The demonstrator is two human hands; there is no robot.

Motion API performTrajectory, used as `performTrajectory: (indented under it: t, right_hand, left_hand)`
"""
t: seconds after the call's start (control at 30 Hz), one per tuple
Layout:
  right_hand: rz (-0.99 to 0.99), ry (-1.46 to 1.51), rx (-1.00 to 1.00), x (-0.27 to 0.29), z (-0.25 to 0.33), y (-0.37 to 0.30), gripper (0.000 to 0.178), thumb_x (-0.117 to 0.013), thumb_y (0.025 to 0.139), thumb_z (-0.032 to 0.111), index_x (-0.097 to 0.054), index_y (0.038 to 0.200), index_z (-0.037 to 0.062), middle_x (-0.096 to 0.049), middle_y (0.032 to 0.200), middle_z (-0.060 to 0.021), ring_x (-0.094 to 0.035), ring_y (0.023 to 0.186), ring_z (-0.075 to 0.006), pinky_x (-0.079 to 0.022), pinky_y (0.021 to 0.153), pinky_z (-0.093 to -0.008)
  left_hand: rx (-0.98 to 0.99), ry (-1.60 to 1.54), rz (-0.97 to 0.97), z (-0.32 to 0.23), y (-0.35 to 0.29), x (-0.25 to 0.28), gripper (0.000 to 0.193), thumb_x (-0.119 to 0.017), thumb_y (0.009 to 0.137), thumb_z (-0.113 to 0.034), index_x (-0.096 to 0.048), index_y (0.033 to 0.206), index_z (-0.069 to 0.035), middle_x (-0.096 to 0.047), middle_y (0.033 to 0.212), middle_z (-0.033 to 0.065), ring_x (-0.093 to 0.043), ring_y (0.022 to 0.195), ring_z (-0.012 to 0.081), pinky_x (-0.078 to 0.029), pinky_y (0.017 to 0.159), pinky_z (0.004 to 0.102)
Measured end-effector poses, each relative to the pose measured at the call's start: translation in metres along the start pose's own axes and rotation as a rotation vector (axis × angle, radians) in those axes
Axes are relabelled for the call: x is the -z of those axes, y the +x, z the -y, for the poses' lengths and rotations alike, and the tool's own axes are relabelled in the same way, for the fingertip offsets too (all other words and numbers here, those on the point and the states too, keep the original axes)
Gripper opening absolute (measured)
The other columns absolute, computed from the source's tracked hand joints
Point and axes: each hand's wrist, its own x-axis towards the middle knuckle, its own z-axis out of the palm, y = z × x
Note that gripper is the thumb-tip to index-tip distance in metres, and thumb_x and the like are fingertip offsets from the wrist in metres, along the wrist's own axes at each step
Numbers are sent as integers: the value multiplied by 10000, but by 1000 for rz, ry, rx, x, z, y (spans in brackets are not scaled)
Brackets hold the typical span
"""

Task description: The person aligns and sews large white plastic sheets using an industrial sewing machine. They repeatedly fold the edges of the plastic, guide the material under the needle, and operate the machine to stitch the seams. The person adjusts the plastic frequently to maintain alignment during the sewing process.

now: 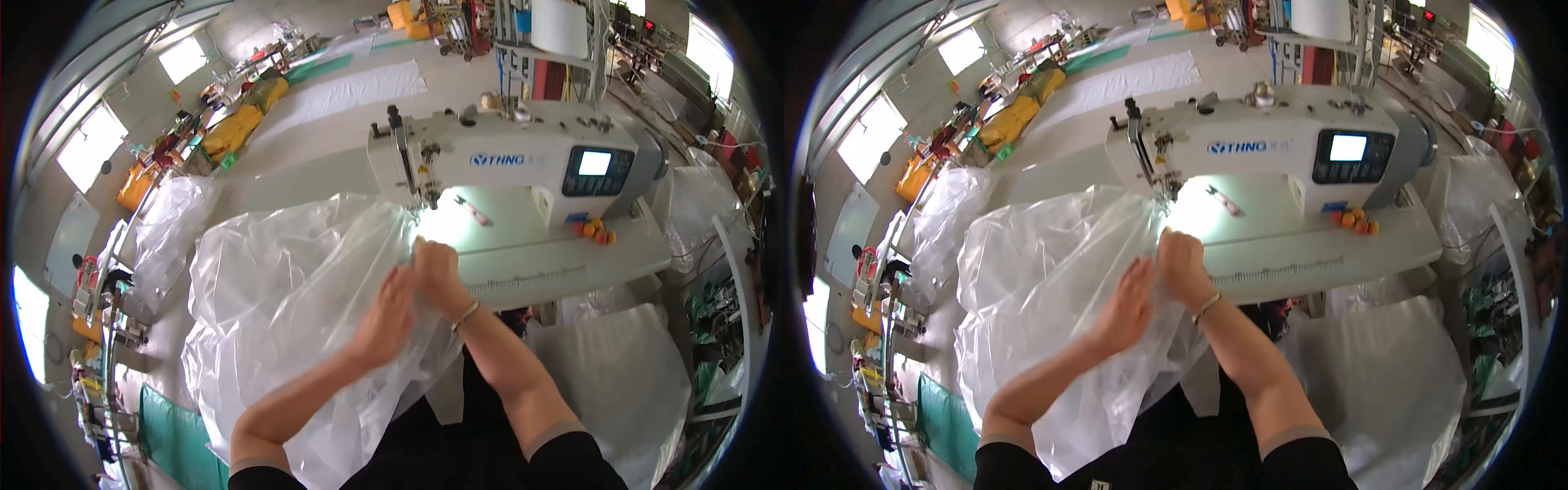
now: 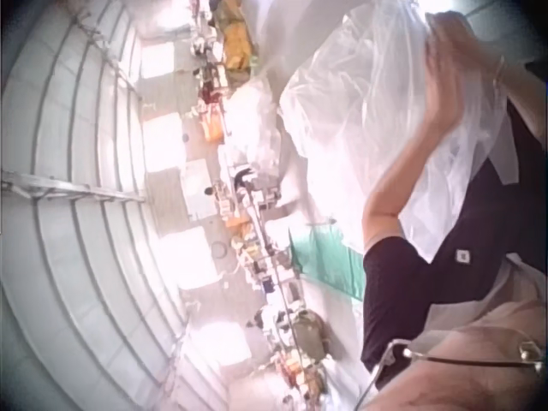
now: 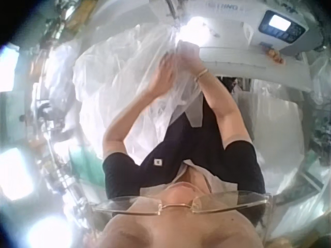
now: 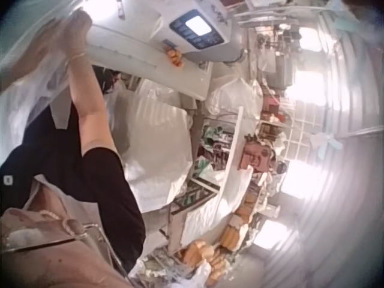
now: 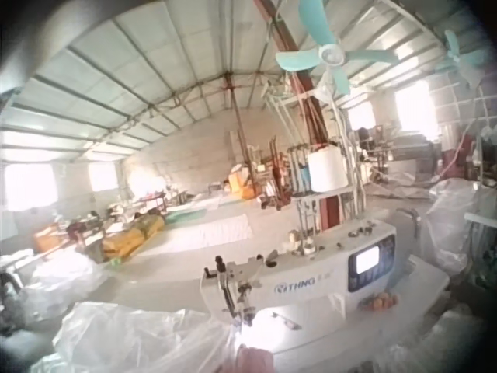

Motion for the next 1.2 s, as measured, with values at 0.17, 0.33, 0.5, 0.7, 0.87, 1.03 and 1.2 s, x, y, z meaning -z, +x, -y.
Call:
performTrajectory:
  t: [0.17,0.33,0.5,0.7,0.87,1.03,1.2]
  right_hand:
    - [-227,412,12,18,-18,-20,334,-665,827,129,-607,1136,18,-635,927,-184,-641,766,-315,-522,635,-398]
    - [-372,714,-28,43,-26,-115,197,-673,832,74,-592,1004,25,-598,832,-146,-602,688,-286,-494,610,-353]
    - [-145,907,-457,15,-14,-201,270,-750,782,142,-572,933,6,-587,755,-99,-574,672,-186,-472,604,-314]
    - [496,1387,-654,-43,-10,-236,324,-685,865,294,-614,983,1,-643,866,-50,-565,749,-98,-470,670,-278]
    - [592,1345,-469,-42,2,-258,261,-569,960,258,-649,930,11,-648,891,-38,-588,780,-95,-489,716,-279]
    - [423,1248,-686,-16,24,-261,324,-639,912,313,-634,942,-9,-616,809,-19,-548,681,-87,-460,608,-258]
    - [346,1353,-822,-68,23,-249,337,-692,866,315,-645,919,-14,-592,751,-9,-527,621,-95,-423,543,-253]
  left_hand:
    - [307,37,227,-62,-158,-35,693,-646,839,-185,-322,1396,70,-277,1464,292,-250,1377,452,-277,1116,477]
    - [884,-223,25,-56,-272,-88,667,-628,853,-176,-332,1409,45,-340,1421,322,-344,1325,460,-323,1082,464]
    - [1071,-269,-89,-81,-259,-91,513,-535,916,-121,-384,1395,-14,-510,1294,247,-501,1197,406,-392,1020,420]
    - [576,-289,-403,-61,-185,-93,226,-473,963,-84,-573,1144,7,-600,974,142,-580,835,246,-462,774,313]
    - [695,-566,-334,-85,-176,-70,180,-504,976,-107,-598,1065,17,-519,684,12,-509,654,103,-409,592,255]
    - [827,-1033,-460,-126,-154,-11,245,-566,946,-104,-576,1161,13,-483,691,-43,-453,637,28,-366,562,203]
    - [758,-816,-308,-133,-139,-1,285,-611,908,-63,-612,1184,11,-509,695,-59,-447,601,25,-351,531,201]
